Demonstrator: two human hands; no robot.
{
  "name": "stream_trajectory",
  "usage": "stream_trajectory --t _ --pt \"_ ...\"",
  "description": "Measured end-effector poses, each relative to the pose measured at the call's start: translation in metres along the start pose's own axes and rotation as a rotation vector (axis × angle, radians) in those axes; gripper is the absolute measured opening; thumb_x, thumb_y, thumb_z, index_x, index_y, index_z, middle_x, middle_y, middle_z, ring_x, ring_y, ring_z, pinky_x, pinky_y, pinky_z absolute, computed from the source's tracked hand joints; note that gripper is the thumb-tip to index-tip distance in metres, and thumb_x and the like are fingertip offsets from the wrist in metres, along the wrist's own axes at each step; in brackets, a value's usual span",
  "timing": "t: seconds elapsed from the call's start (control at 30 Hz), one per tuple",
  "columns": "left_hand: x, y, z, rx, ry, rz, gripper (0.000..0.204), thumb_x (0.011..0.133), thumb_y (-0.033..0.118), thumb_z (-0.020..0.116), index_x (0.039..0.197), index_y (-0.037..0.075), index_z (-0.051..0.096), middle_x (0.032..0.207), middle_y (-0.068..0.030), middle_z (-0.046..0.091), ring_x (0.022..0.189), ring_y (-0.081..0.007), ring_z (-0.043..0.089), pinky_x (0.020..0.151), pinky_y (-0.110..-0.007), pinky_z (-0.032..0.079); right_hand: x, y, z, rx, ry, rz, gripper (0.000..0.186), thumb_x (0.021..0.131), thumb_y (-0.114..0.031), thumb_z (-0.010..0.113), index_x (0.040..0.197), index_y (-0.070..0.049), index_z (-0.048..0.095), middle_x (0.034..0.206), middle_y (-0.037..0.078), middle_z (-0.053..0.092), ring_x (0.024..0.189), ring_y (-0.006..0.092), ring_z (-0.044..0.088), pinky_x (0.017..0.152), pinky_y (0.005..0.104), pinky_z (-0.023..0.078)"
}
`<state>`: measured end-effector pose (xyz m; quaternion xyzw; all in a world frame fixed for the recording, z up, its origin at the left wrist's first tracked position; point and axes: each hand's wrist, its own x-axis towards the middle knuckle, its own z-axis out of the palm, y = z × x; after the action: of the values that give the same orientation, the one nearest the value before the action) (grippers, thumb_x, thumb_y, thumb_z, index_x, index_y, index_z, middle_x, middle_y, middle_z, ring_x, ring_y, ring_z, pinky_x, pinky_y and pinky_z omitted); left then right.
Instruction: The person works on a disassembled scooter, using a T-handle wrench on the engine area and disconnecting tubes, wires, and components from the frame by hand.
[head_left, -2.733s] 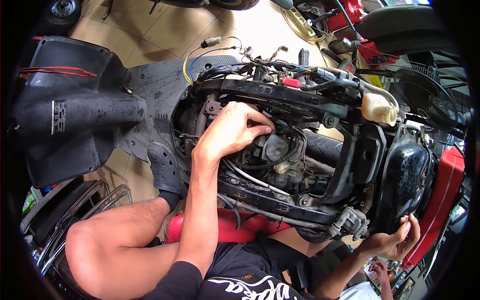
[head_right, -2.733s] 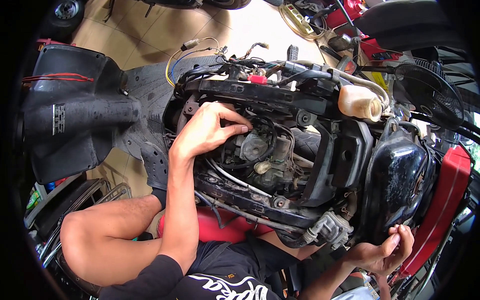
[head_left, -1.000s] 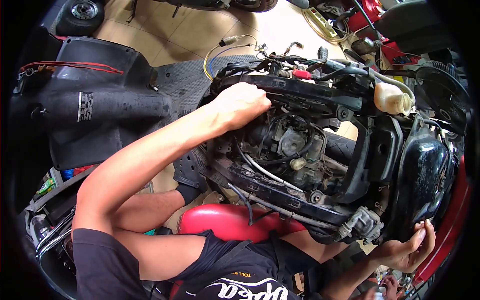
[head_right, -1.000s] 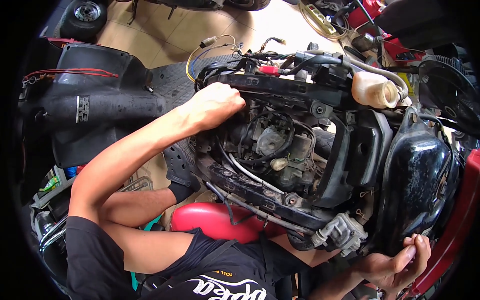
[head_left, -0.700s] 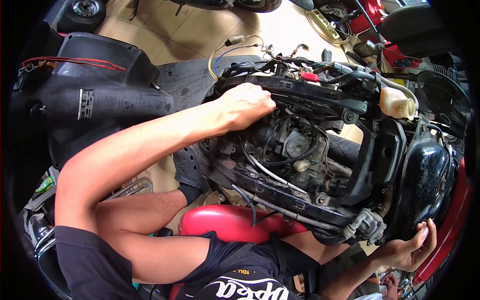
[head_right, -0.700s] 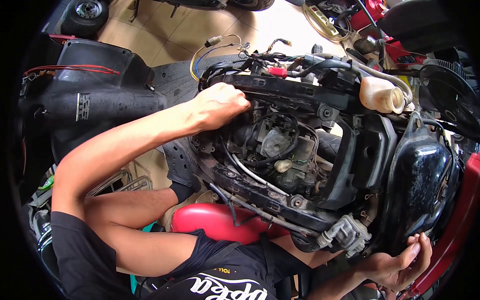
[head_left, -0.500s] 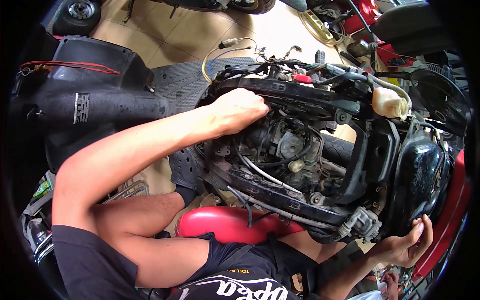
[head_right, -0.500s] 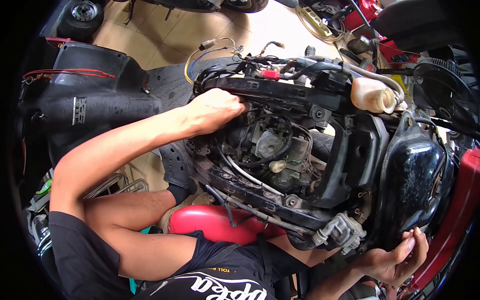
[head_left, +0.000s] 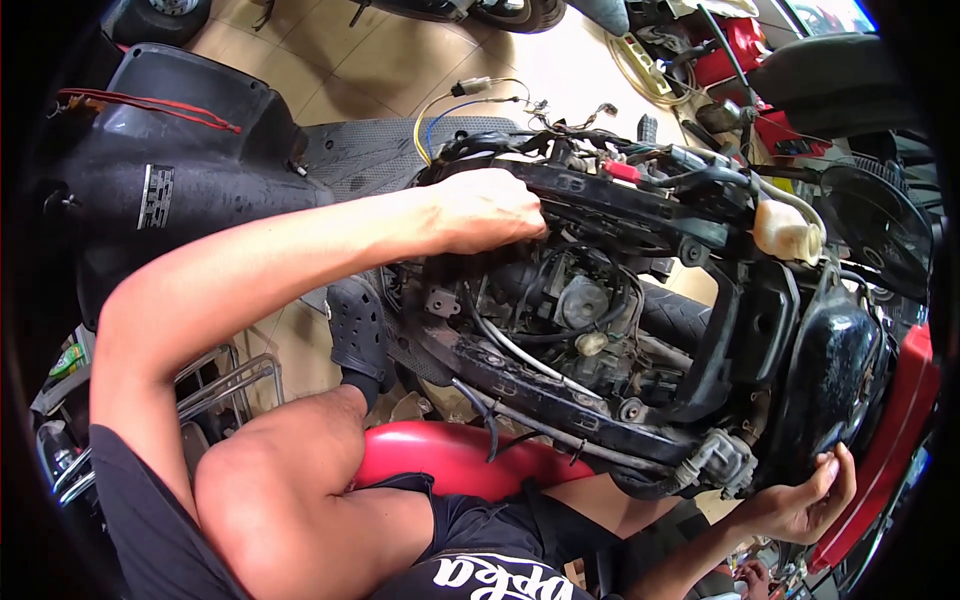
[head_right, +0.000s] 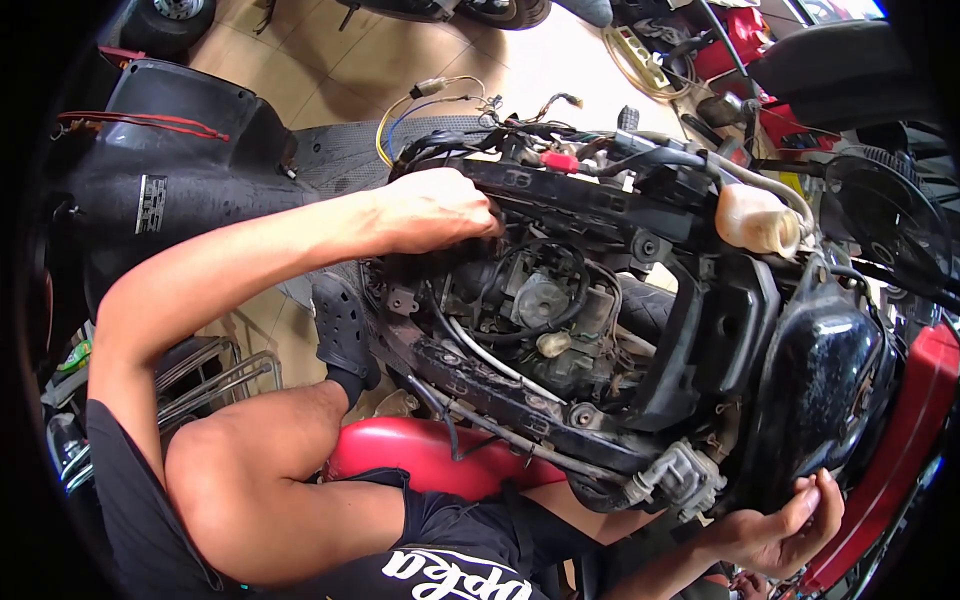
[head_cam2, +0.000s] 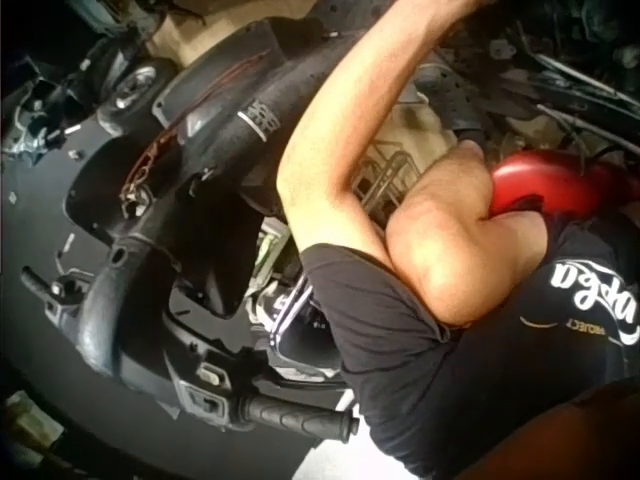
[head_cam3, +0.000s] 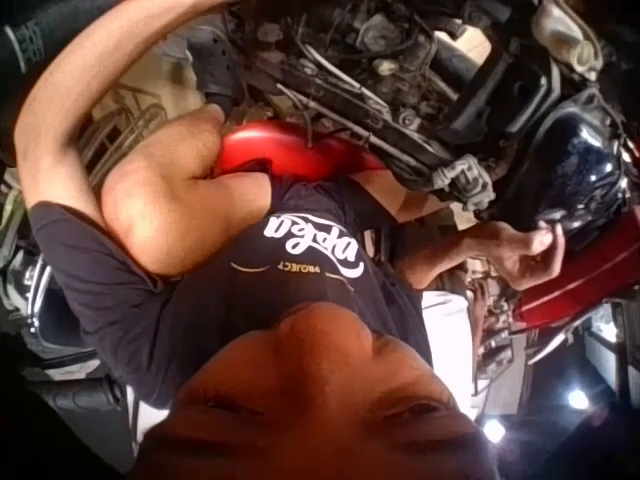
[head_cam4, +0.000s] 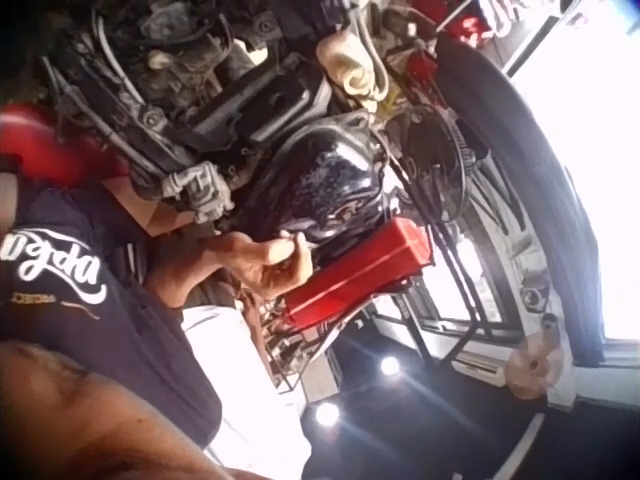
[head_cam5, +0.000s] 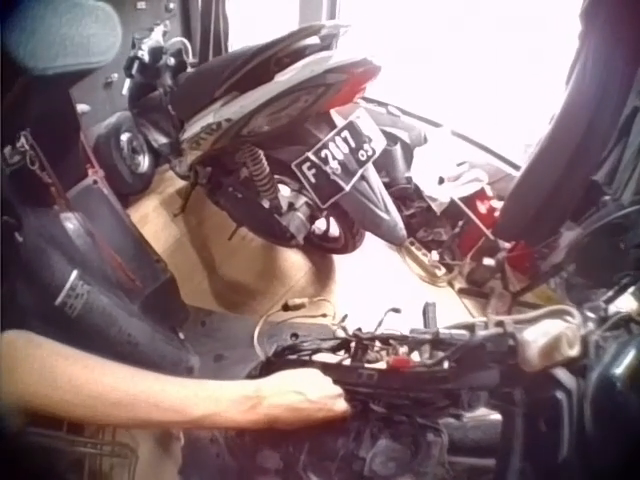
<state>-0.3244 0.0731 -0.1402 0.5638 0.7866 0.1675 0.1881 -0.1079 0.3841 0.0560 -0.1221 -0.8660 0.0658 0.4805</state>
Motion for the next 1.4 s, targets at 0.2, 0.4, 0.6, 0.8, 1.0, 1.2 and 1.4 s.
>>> stream_trajectory --t 0.2,0.4,0.6,0.8,1.0,1.2,1.4 --pt "0.007 -0.007 0.013 0.033 0.014 -0.031 0.014 0.080 0.016 0.059 0.080 0.006 0.069 0.074 -0.0145 0.068 0.075 -0.0332 0.070 0.067 -0.043 0.056 0.004 -0.001 -0.003 -0.090 -0.008 -0.051 0.021 0.095 -0.003 0.051 0.096 0.008 0.069 0.094 0.012 0.070 0.078 0.0168 0.062 0.076 0.0255 0.054" --pt "0.003 -0.003 0.011 0.034 0.046 -0.063 0.015 0.080 0.017 0.059 0.078 0.006 0.069 0.074 -0.0149 0.068 0.074 -0.0326 0.070 0.066 -0.042 0.056 0.004 0.003 -0.003 -0.090 -0.019 -0.090 0.021 0.096 -0.004 0.052 0.096 0.008 0.069 0.094 0.013 0.070 0.077 0.0167 0.062 0.075 0.0266 0.054" --pt "0.001 0.000 0.006 0.054 0.082 -0.065 0.015 0.079 0.017 0.059 0.079 0.006 0.070 0.074 -0.0149 0.069 0.074 -0.0321 0.071 0.067 -0.041 0.056 0.004 0.006 -0.002 -0.081 -0.008 -0.089 0.021 0.096 -0.003 0.052 0.096 0.008 0.069 0.095 0.013 0.070 0.077 0.0163 0.063 0.075 0.0262 0.055" --pt "0.000 0.002 0.003 0.068 0.035 -0.095 0.015 0.080 0.017 0.060 0.080 0.007 0.071 0.074 -0.0142 0.069 0.074 -0.0316 0.071 0.066 -0.041 0.056 0.005 0.004 -0.002 -0.095 -0.021 -0.096 0.020 0.097 -0.004 0.053 0.095 0.006 0.071 0.096 0.012 0.071 0.077 0.0159 0.063 0.074 0.0256 0.056" --pt "0.000 0.001 0.006 0.075 0.056 -0.058 0.015 0.079 0.017 0.060 0.078 0.006 0.070 0.073 -0.0136 0.069 0.073 -0.0309 0.071 0.066 -0.041 0.056 0.004 0.005 -0.003 -0.110 -0.014 -0.083 0.020 0.097 -0.004 0.053 0.095 0.006 0.070 0.096 0.012 0.070 0.077 0.0158 0.063 0.075 0.0256 0.055" --pt "0.003 0.002 0.005 0.134 -0.086 -0.061 0.015 0.079 0.018 0.059 0.084 0.007 0.068 0.077 -0.0109 0.068 0.076 -0.0312 0.070 0.065 -0.042 0.057 0.004 0.005 -0.004 -0.115 -0.010 -0.077 0.020 0.097 -0.004 0.053 0.096 0.008 0.069 0.094 0.013 0.069 0.077 0.0171 0.061 0.076 0.0260 0.054" --pt "0.001 0.002 0.006 0.140 -0.068 -0.075 0.018 0.079 0.018 0.059 0.088 0.007 0.069 0.074 -0.0116 0.066 0.072 -0.0309 0.070 0.061 -0.043 0.057 0.005 0.001 -0.002 -0.145 0.003 -0.076 0.021 0.097 -0.005 0.052 0.096 0.008 0.068 0.095 0.013 0.069 0.077 0.0170 0.062 0.076 0.0263 0.054"
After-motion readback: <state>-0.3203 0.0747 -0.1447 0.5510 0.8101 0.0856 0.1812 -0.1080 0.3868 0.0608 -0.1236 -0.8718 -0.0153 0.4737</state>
